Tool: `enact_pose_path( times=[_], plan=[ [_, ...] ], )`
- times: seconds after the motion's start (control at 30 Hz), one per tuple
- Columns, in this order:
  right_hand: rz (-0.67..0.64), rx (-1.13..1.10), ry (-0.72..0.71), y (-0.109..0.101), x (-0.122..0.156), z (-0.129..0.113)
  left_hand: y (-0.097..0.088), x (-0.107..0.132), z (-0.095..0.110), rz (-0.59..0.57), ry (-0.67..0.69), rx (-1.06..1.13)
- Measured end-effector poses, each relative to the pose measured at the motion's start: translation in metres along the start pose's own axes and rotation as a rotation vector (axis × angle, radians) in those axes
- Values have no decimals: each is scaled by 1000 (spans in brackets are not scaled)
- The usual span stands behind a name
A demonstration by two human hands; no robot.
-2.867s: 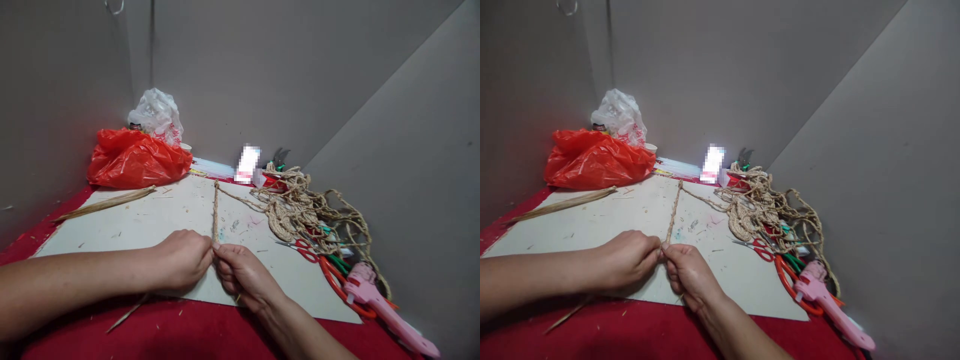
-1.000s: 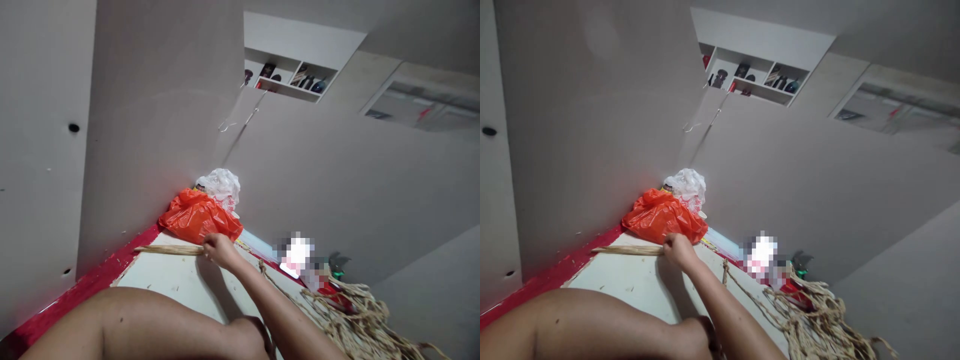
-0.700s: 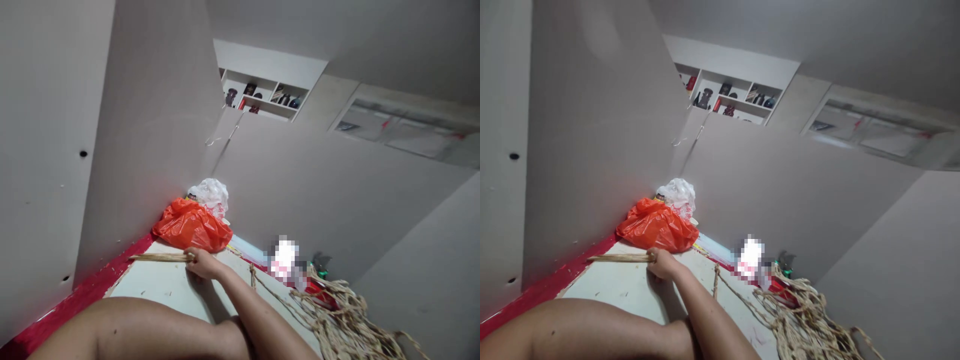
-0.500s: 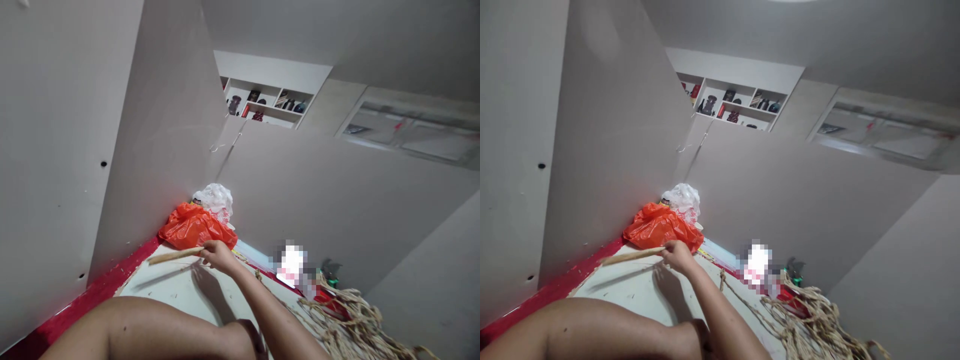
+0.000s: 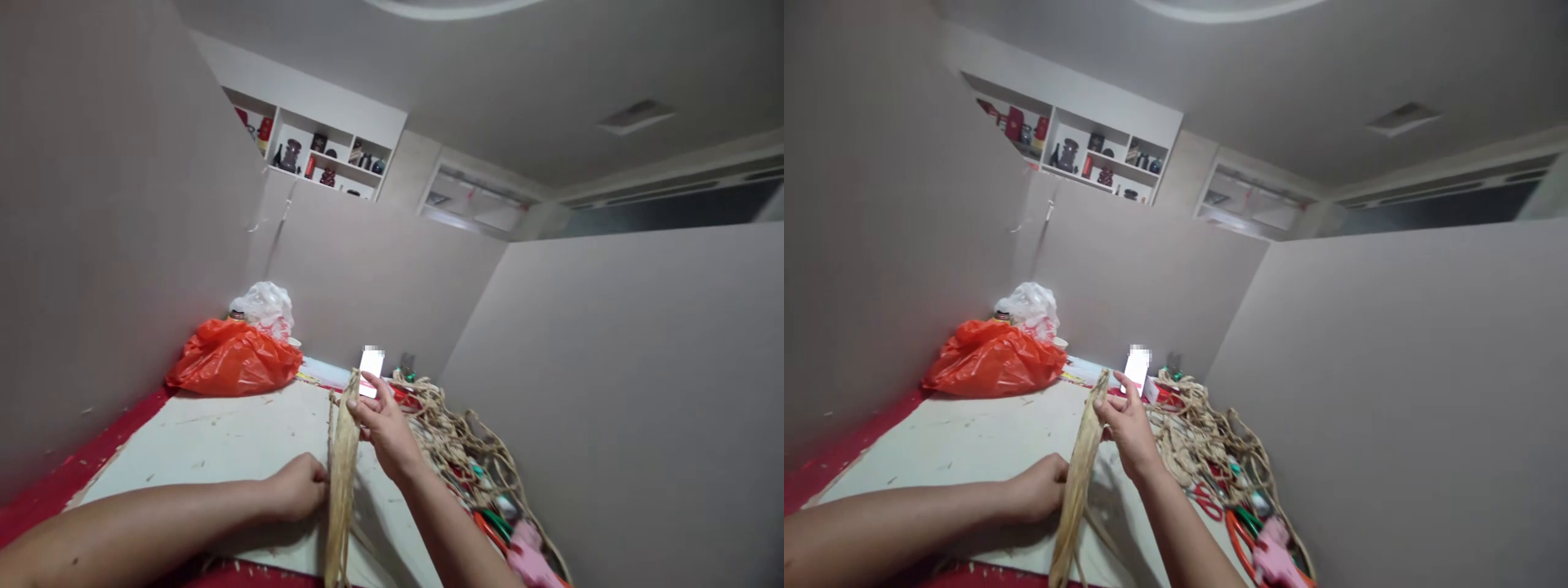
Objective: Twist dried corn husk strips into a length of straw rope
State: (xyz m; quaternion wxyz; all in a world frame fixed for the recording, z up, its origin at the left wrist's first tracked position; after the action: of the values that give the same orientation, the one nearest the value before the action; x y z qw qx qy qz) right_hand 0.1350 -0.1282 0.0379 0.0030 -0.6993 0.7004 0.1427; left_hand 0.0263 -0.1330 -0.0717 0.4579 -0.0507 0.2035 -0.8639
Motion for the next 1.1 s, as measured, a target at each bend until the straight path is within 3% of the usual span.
enact_pose_path(
  times=[0.1,0.27,0.6,0.93,1.1],
  plan=[
    [70,21,38,-31,17,4,-3,-1,-10,47,-90,-221],
    [165,27,121,-59,27,11,-7,-2,-15,48,-61,-239],
    [114,-35,206,-56,22,39,-11,1,-19,137,-132,-145],
    [141,-172,130,-59,-12,58,-15,7,-12,170,-115,-144],
    [173,-157,114,-73,-15,60,-16,9,-9,147,-151,-105]
  ],
)
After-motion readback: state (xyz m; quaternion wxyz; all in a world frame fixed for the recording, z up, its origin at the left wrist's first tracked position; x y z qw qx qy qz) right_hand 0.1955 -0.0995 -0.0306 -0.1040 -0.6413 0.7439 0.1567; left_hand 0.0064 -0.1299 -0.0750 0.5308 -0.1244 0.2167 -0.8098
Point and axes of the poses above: each hand's wrist, its own x-axis away from the middle knuckle, its own y-axis out of the palm, z = x × y, the point moved 6 cm from there along -x, towards the middle knuckle, and after that the axes turned 8 degrees about -x, right-handed, at the moved point
